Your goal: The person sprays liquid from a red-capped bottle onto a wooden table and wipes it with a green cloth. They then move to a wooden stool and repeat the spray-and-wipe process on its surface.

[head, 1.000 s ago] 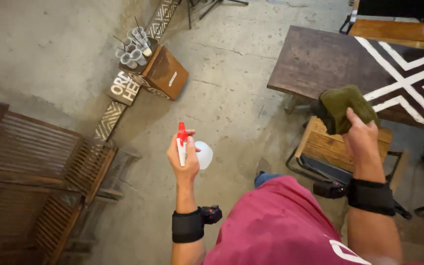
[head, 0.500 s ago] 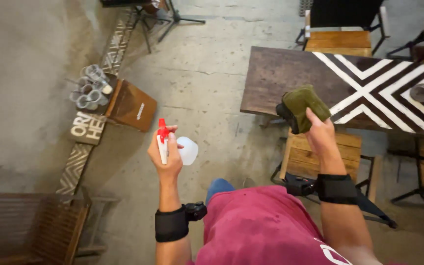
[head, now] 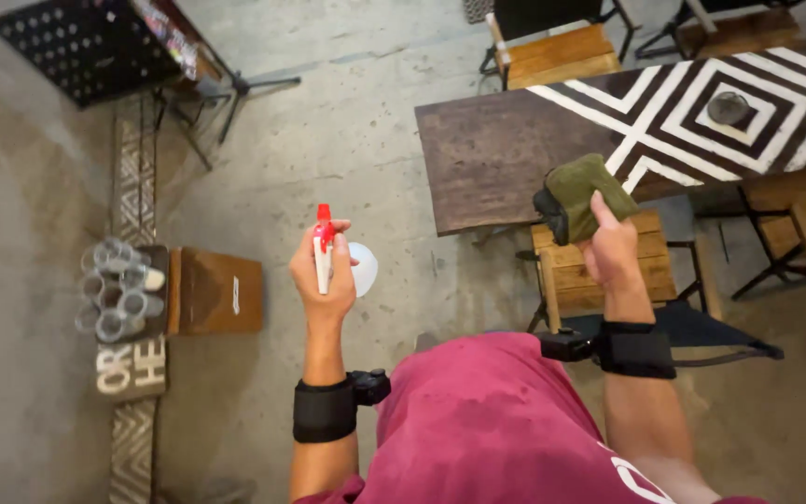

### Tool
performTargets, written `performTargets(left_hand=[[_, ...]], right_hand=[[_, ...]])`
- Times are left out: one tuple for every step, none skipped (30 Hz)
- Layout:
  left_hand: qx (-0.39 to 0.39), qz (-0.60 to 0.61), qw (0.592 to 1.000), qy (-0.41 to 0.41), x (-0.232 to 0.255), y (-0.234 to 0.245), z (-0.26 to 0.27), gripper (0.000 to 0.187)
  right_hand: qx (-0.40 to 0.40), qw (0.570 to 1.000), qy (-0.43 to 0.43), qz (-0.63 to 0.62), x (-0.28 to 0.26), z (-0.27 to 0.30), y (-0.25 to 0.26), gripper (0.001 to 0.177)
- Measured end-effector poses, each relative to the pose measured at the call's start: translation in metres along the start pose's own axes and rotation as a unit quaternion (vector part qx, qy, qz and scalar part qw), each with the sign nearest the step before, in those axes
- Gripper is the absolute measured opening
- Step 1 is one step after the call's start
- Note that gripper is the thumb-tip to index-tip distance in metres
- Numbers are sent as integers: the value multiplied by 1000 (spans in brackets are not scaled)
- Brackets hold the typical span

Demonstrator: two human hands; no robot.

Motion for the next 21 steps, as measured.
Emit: performTargets(left_hand=[[-11,2,1000,-1,0,0,-12,19],[-27,14,999,-9,-1,-1,-22,20],[-43,26,999,-14,-1,-3,-29,20],[-54,28,998,-12,-5,-4,-35,20],[-64,31,997,-9,-9,-4,-42,20],[-74,34,997,-6,-14,-5,-49,20],[-80,33,996,-7,-14,-7,-56,20],[-84,52,995,-1,-15,-9,-62,20],[-89,70,994,4,-15,-13,-68,21],[-94,71,993,3,-22,-14,-71,21],[-100,64,993,6,-29,-17,-76,20],[-107,57,993,9,-36,-22,-80,20],[-113,57,992,8,-39,-26,-85,20],[-116,52,992,12,-41,-30,-89,20],[-120,44,992,18,-44,-34,-93,20],[-126,42,991,18,-46,-37,-97,20],[-126,43,991,23,-49,-41,-100,20],[-126,45,991,28,-51,-45,-104,20],[-130,42,990,29,-51,-51,-108,20],[-135,47,989,31,-51,-57,-112,20],[-139,52,988,33,-51,-65,-118,20]], right_hand=[[10,1000,4,-5,6,2,-7,41],[12,1000,3,-12,11,5,-13,41],[15,1000,1,-17,16,9,-17,40],[25,999,4,-20,17,13,-20,40],[32,999,3,-15,19,15,-26,40],[39,999,2,-10,20,17,-33,40],[43,999,3,-13,18,18,-40,40],[47,999,3,-8,17,19,-46,40],[49,999,4,-4,15,20,-52,40],[54,999,5,-6,13,22,-55,40],[62,998,8,-3,9,22,-59,40],[70,998,11,0,4,22,-62,40],[74,997,13,-4,6,16,-57,40],[80,997,24,-1,7,9,-51,40],[86,996,32,1,10,4,-45,39],[92,995,31,-3,12,-2,-40,39],[96,995,39,2,13,-10,-34,39],[101,994,48,7,13,-17,-28,38],[105,993,46,6,14,-25,-24,38],[112,993,47,8,14,-33,-20,38],[118,992,47,11,14,-44,-16,38]])
Point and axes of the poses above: each hand's wrist, its own z-axis away from the middle knuckle, its own y-axis out of the back of the hand, x = y × z, the point moved 1 cm from there along -z, towards the middle knuckle, and after that the axes turned 7 degrees about x, right-handed, at the moved point
